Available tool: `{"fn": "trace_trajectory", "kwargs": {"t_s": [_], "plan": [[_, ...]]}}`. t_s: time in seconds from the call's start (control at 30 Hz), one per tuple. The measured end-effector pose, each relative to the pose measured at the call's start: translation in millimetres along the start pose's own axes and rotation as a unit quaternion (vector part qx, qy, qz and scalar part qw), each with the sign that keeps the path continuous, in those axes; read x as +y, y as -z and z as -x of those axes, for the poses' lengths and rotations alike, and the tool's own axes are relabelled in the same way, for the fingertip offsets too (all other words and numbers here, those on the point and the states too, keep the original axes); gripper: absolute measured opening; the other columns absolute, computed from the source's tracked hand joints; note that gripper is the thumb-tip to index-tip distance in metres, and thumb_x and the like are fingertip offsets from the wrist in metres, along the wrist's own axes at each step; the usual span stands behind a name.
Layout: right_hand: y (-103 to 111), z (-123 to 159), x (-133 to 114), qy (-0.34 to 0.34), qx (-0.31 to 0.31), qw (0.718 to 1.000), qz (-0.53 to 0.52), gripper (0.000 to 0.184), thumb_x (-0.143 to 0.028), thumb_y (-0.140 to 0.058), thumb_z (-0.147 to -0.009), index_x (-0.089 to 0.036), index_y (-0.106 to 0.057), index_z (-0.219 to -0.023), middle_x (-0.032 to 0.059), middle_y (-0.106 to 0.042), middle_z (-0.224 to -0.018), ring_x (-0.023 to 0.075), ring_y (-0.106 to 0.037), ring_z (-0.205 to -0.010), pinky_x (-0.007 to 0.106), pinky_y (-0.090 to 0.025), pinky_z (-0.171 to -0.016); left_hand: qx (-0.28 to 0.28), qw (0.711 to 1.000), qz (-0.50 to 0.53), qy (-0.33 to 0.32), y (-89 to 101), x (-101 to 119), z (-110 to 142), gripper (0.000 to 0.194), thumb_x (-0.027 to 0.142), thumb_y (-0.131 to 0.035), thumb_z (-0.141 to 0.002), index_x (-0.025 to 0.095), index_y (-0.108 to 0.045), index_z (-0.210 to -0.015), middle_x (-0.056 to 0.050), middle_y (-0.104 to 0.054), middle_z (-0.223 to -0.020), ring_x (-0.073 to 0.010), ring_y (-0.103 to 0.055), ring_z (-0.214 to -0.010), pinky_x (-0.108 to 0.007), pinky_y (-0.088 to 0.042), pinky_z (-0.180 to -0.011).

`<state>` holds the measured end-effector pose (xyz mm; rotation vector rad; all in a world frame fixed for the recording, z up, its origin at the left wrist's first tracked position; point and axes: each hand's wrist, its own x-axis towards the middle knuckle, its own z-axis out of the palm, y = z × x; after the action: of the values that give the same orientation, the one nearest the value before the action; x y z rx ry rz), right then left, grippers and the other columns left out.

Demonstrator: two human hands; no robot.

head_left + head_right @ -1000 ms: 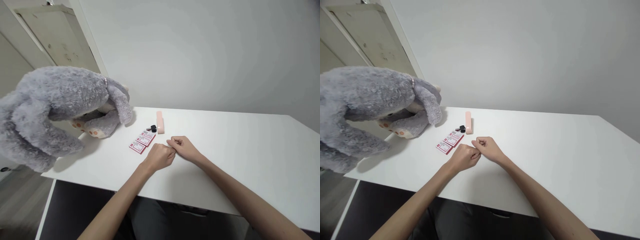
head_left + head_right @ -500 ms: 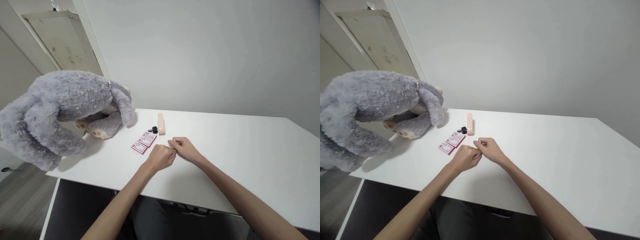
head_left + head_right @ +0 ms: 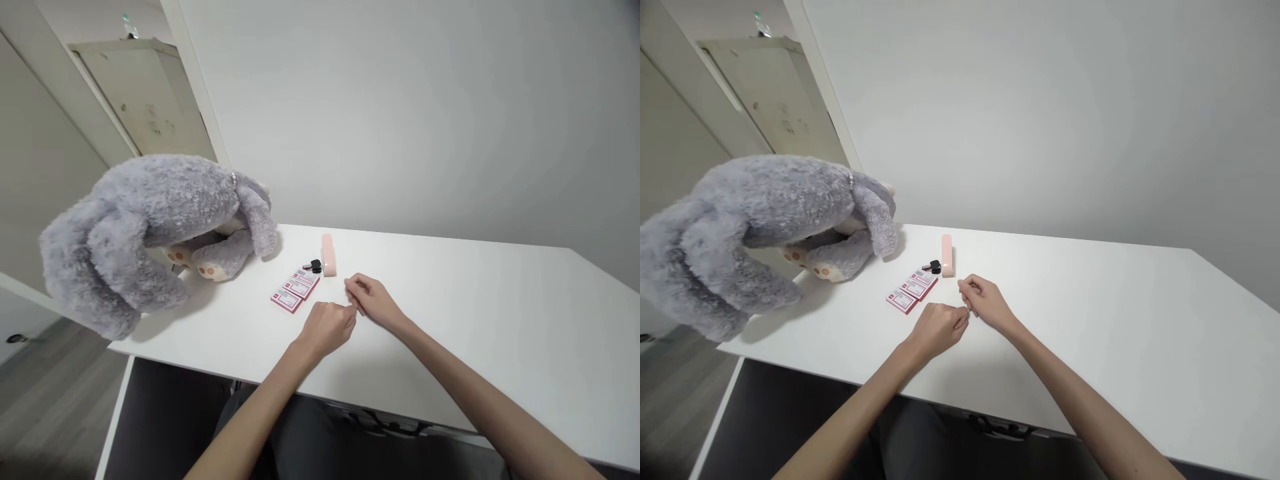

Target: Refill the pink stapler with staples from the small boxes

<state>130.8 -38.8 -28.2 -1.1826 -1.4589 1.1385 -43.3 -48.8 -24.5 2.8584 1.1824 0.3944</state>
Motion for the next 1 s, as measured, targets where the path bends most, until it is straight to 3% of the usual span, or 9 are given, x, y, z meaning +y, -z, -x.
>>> {"fn": "trace_trajectory", "kwargs": {"t_s": [0.1, 0.17, 0.27, 0.43, 0.6, 0.77, 0.9, 1.0], "plan": [[-4.3, -9.3, 8.2, -0.013, 0.033, 0.999, 0.005, 0.041, -0.063, -0.066, -0.094, -0.024, -0.060, -0.106, -0.0032, -0.066, -0.078, 0.0105, -0.049, -0.047, 0.026, -0.040, -0.046, -0.013, 1.000, 0.009, 0.008, 1.2, 1.7, 1.9, 0.028, 0.016, -0.050, -0.098, 0.019, -0.065, -0.075, -0.004, -0.067, -0.063, -0.0188, -0.060, -0.057, -0.030, -0.027, -0.058], [-10.1, -19.6, 12.3, -0.013, 0.066, 0.998, -0.002, 0.047, -0.059, -0.072, -0.089, -0.025, -0.057, -0.117, 0.0035, -0.070, -0.106, 0.0110, -0.058, -0.056, 0.025, -0.041, -0.044, -0.016, 1.000, 0.011, 0.014, 1.3, 1.7, 2.3, 0.028, 0.015, -0.050, -0.097, 0.020, -0.065, -0.074, -0.005, -0.067, -0.064, -0.0196, -0.061, -0.058, -0.031, -0.028, -0.059], [-21.4, -38.9, 13.2, -0.011, 0.097, 0.995, -0.019, 0.064, -0.054, -0.080, -0.081, -0.026, -0.050, -0.129, 0.0118, -0.060, -0.138, 0.0132, -0.066, -0.068, 0.024, -0.044, -0.041, -0.018, 0.999, 0.015, 0.021, 1.4, 1.2, 2.5, 0.027, 0.016, -0.051, -0.097, 0.020, -0.065, -0.074, -0.005, -0.067, -0.065, -0.0208, -0.062, -0.060, -0.032, -0.029, -0.059], [-34.3, -68.7, 7.4, -0.049, 0.124, 0.990, -0.049, 0.078, -0.050, -0.084, -0.078, -0.026, -0.041, -0.139, 0.0136, -0.063, -0.133, 0.0134, -0.066, -0.063, 0.024, -0.043, -0.037, -0.026, 0.999, 0.027, 0.030, 2.6, 1.4, 2.5, 0.025, 0.014, -0.051, -0.095, 0.020, -0.065, -0.075, -0.006, -0.068, -0.066, -0.0211, -0.062, -0.060, -0.032, -0.029, -0.061], [-32.3, -77.8, 4.6, -0.073, 0.128, 0.987, -0.071, 0.065, -0.044, -0.086, -0.076, -0.026, -0.049, -0.126, 0.0080, -0.069, -0.121, 0.0068, -0.053, -0.048, 0.026, -0.044, -0.039, -0.044, 0.998, 0.024, 0.032, 4.9, 2.7, 2.0, 0.024, 0.015, -0.053, -0.095, 0.020, -0.066, -0.076, -0.006, -0.070, -0.069, -0.0217, -0.063, -0.062, -0.032, -0.026, -0.060], [-8.5, -47.4, -0.9, -0.077, 0.135, 0.982, -0.111, 0.060, -0.043, -0.088, -0.075, -0.026, -0.053, -0.121, 0.0066, -0.067, -0.123, 0.0066, -0.053, -0.053, 0.025, -0.045, -0.044, -0.050, 0.998, 0.027, 0.035, 5.3, 2.9, 1.8, 0.024, 0.014, -0.052, -0.094, 0.020, -0.067, -0.076, -0.006, -0.070, -0.069, -0.0216, -0.061, -0.062, -0.034, -0.023, -0.060], [27.3, 0.7, -10.0, -0.098, 0.122, 0.973, -0.172, 0.061, -0.043, -0.095, -0.073, -0.026, -0.060, -0.120, 0.0044, -0.069, -0.120, 0.0058, -0.047, -0.056, 0.025, -0.043, -0.046, -0.050, 0.997, 0.041, 0.037, 5.5, 2.7, 2.2, 0.024, 0.014, -0.052, -0.094, 0.020, -0.066, -0.075, -0.005, -0.068, -0.066, -0.0205, -0.057, -0.059, -0.034, -0.023, -0.060], [52.8, 39.2, -17.5, -0.120, 0.135, 0.967, -0.180, 0.063, -0.045, -0.098, -0.071, -0.025, -0.065, -0.121, 0.0014, -0.067, -0.102, 0.0063, -0.041, -0.056, 0.024, -0.042, -0.047, -0.046, 0.997, 0.051, 0.038, 6.4, 2.7, 2.4, 0.025, 0.013, -0.052, -0.093, 0.020, -0.062, -0.072, -0.004, -0.065, -0.063, -0.0192, -0.053, -0.056, -0.034, -0.021, -0.061]]}}
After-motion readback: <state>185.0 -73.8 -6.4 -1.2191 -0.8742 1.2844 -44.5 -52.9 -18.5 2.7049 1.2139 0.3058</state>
